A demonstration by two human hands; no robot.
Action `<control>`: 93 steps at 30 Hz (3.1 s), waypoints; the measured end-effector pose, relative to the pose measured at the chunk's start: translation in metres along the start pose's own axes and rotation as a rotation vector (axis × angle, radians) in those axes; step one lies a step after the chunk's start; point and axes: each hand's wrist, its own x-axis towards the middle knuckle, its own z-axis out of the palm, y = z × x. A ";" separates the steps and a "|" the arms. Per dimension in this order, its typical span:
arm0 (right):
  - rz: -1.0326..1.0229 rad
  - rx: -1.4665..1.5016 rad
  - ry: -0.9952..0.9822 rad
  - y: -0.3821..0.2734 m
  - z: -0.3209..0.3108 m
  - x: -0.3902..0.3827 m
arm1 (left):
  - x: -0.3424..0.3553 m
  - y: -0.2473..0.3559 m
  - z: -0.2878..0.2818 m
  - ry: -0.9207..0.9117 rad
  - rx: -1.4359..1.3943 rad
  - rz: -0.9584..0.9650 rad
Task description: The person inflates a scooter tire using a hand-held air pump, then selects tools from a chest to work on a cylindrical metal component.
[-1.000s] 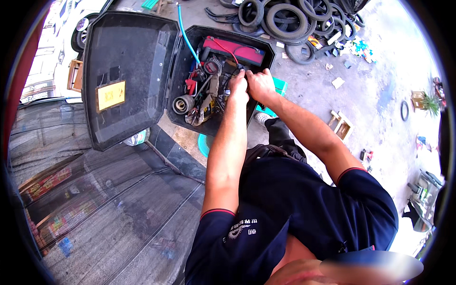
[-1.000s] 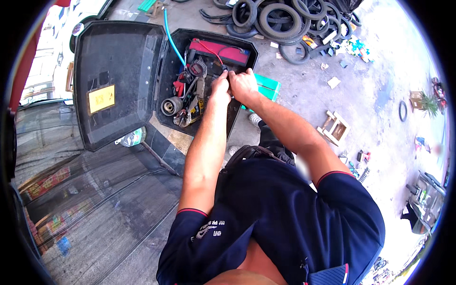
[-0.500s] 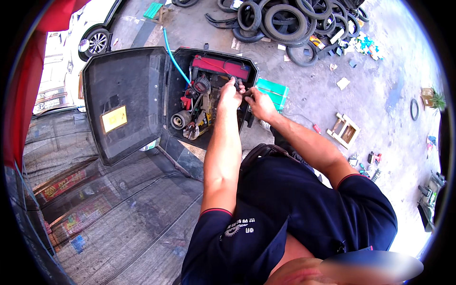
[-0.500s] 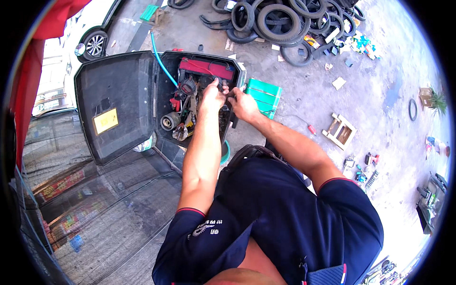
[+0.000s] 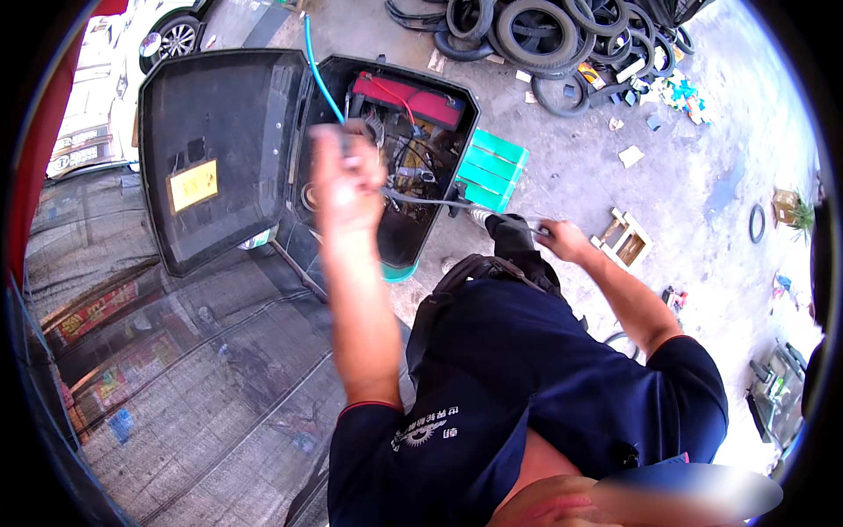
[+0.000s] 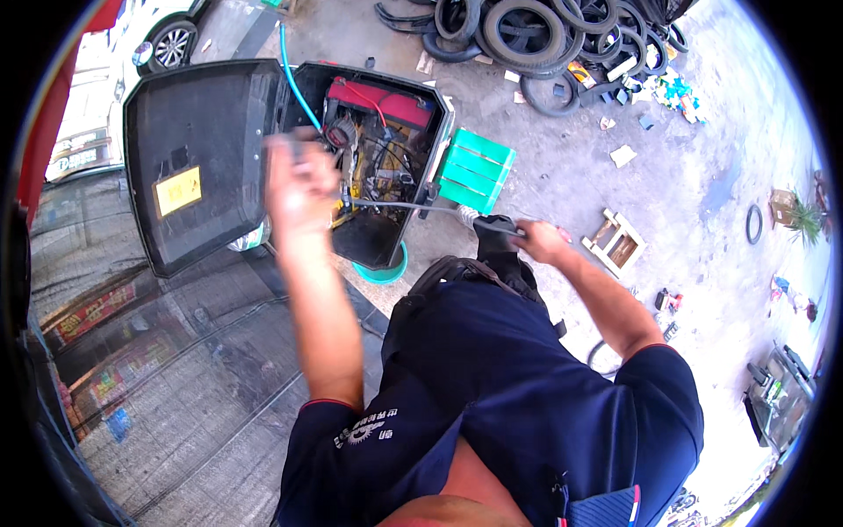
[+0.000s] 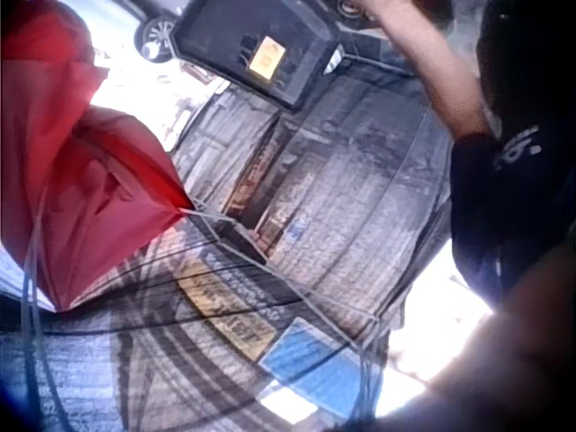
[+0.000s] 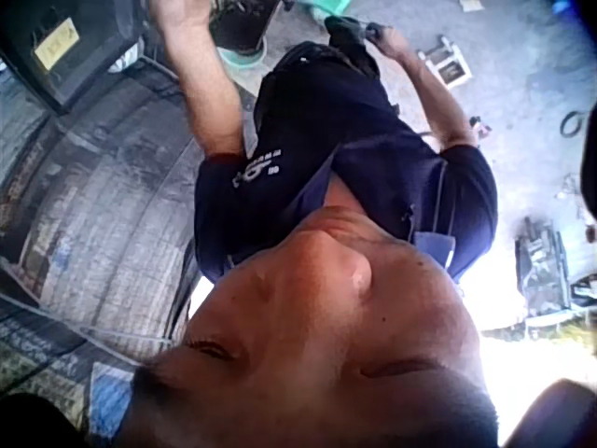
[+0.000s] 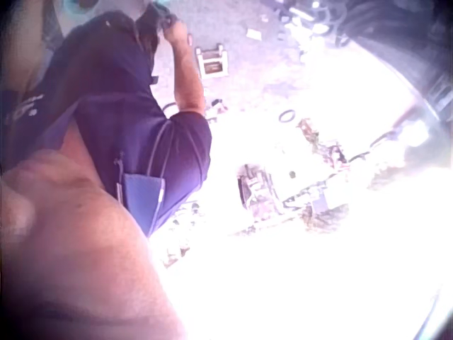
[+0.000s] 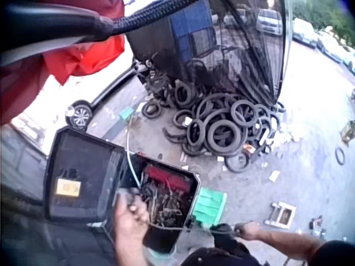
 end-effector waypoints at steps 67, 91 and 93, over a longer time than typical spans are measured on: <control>-0.673 -0.688 0.471 -0.266 -0.181 0.220 | 0.121 0.055 -0.240 0.777 1.653 0.534; -0.645 -1.795 0.104 -0.223 -0.144 0.253 | -0.289 -0.192 -0.383 1.149 0.718 -0.251; -0.633 -1.859 0.039 -0.229 -0.135 0.252 | -0.359 -0.249 -0.398 1.184 0.652 -0.413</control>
